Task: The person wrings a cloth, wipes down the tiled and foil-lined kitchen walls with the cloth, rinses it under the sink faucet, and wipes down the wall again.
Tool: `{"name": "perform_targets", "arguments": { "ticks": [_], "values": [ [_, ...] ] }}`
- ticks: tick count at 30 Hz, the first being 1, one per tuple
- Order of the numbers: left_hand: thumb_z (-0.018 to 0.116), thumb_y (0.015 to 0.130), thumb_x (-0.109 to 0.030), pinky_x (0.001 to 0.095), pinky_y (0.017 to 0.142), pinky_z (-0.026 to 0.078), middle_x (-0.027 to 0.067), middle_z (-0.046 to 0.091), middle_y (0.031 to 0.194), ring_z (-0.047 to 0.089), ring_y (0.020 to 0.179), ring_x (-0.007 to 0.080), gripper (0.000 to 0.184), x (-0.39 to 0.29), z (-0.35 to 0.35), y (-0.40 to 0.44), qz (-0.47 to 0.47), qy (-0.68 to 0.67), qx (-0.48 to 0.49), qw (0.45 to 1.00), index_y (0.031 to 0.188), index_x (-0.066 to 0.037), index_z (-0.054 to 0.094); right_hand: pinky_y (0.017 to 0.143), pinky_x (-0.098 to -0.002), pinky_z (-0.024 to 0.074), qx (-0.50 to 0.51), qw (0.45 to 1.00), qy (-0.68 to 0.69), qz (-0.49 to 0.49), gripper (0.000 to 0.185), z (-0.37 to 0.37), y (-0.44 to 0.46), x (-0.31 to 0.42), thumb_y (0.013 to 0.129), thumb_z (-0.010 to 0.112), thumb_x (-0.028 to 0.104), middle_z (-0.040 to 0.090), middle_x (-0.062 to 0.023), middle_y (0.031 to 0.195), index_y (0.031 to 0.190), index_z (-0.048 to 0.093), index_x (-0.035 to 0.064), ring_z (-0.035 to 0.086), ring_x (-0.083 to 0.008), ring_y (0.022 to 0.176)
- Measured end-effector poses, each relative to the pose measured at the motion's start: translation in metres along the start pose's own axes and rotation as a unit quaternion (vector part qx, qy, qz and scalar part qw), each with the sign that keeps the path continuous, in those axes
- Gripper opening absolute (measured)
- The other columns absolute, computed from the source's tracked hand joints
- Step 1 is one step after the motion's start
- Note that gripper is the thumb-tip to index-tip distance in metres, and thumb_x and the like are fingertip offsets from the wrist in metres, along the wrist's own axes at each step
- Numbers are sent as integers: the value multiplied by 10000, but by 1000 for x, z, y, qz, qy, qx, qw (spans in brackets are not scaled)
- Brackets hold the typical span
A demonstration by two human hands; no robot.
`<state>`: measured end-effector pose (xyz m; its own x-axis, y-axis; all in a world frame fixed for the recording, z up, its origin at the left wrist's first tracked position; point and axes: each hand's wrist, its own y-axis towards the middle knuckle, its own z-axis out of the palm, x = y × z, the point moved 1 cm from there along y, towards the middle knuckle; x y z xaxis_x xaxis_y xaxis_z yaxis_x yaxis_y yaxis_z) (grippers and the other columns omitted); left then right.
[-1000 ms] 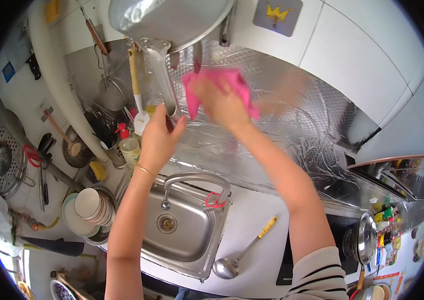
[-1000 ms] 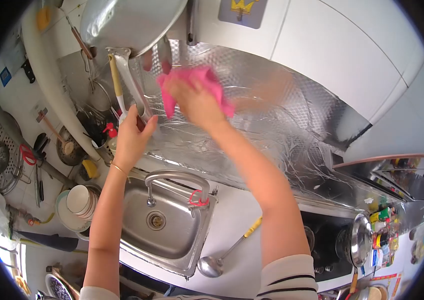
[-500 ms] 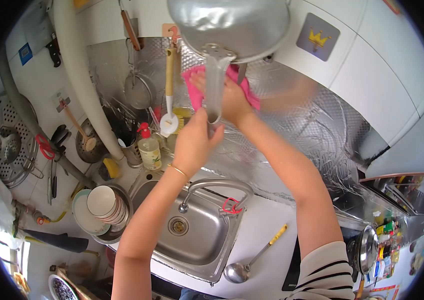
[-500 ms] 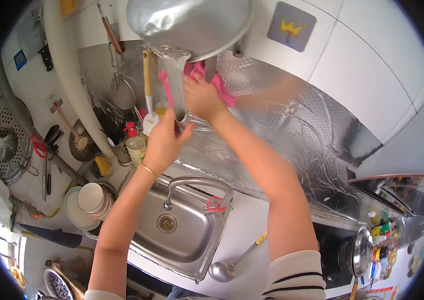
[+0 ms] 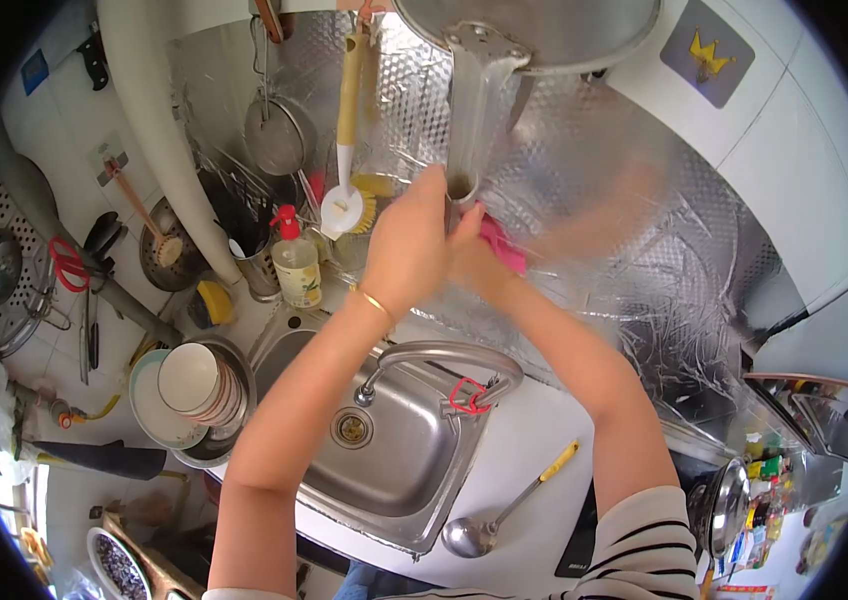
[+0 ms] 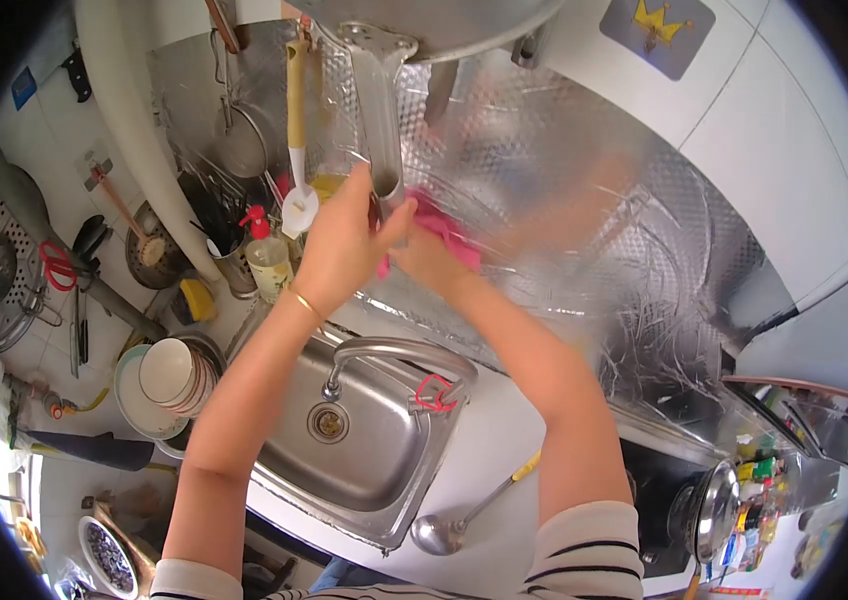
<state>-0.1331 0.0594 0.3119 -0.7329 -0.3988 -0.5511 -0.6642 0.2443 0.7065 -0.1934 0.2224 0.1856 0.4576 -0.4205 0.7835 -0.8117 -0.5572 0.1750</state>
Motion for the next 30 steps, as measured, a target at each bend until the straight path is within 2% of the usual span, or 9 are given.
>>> {"name": "perform_targets", "arguments": {
  "ticks": [2,3,7,9,13,18,20,26,30],
  "values": [
    [659,828,-243,444,604,455,169,563,753,572,676,368,326,4,3,4,-10,1,26,1000,899,-2,451,1040,-358,362,55,891,-437,-111,479,19,-34,-51,877,473,162,515,-67,1318,1349,458,80,464,-198,1236],
    [660,832,-247,441,609,455,169,561,747,570,679,369,327,6,3,7,-24,-21,35,999,894,-5,448,1022,-370,386,32,653,-719,-238,471,28,-58,-55,857,478,145,560,-54,1266,1325,487,83,495,-193,1205],
    [672,853,-251,368,582,437,132,569,710,529,598,276,329,22,12,14,-4,-28,5,1000,961,-4,485,1046,-391,360,58,660,-709,-243,501,14,-109,-46,818,482,115,577,-30,1245,1318,497,95,499,-189,1200],
    [675,851,-254,369,583,437,131,569,713,525,596,276,327,21,14,18,0,-37,2,999,954,-7,487,1114,-387,238,14,800,-600,22,556,-16,-100,19,815,504,159,505,13,1353,1368,451,158,430,-150,1266],
    [677,839,-263,386,601,443,136,573,768,549,650,299,314,21,23,19,-25,-21,-14,999,939,-25,499,1065,-365,299,-237,634,-735,-39,574,-83,-83,126,813,504,184,424,39,1428,1380,438,236,384,-103,1297],
    [672,839,-310,384,605,448,139,568,801,555,650,286,341,16,22,14,-72,-11,4,997,938,-28,508,1057,-337,281,-83,736,-671,45,650,-38,-116,31,812,502,180,394,20,1448,1441,340,218,343,-95,1327],
    [681,838,-307,367,603,446,124,570,802,534,631,244,359,22,29,10,-50,3,-4,999,967,-22,504,1044,-366,303,9,650,-758,-57,616,-2,-137,-21,810,506,180,373,15,1463,1414,384,182,383,-122,1293],
    [774,753,-257,336,697,471,111,586,998,534,756,195,588,27,32,-11,-45,-14,-8,999,1196,-4,481,1047,-317,344,57,810,-576,-92,603,43,-239,-124,823,438,115,420,22,1418,1421,361,99,435,-132,1254],
    [784,746,-229,325,715,469,106,571,1039,524,783,177,601,29,16,-36,-70,1,-5,998,1210,2,479,1024,-302,364,-51,792,-570,215,565,-17,-214,-7,820,523,186,502,56,1328,1371,441,279,438,-100,1240]
  ]
}}
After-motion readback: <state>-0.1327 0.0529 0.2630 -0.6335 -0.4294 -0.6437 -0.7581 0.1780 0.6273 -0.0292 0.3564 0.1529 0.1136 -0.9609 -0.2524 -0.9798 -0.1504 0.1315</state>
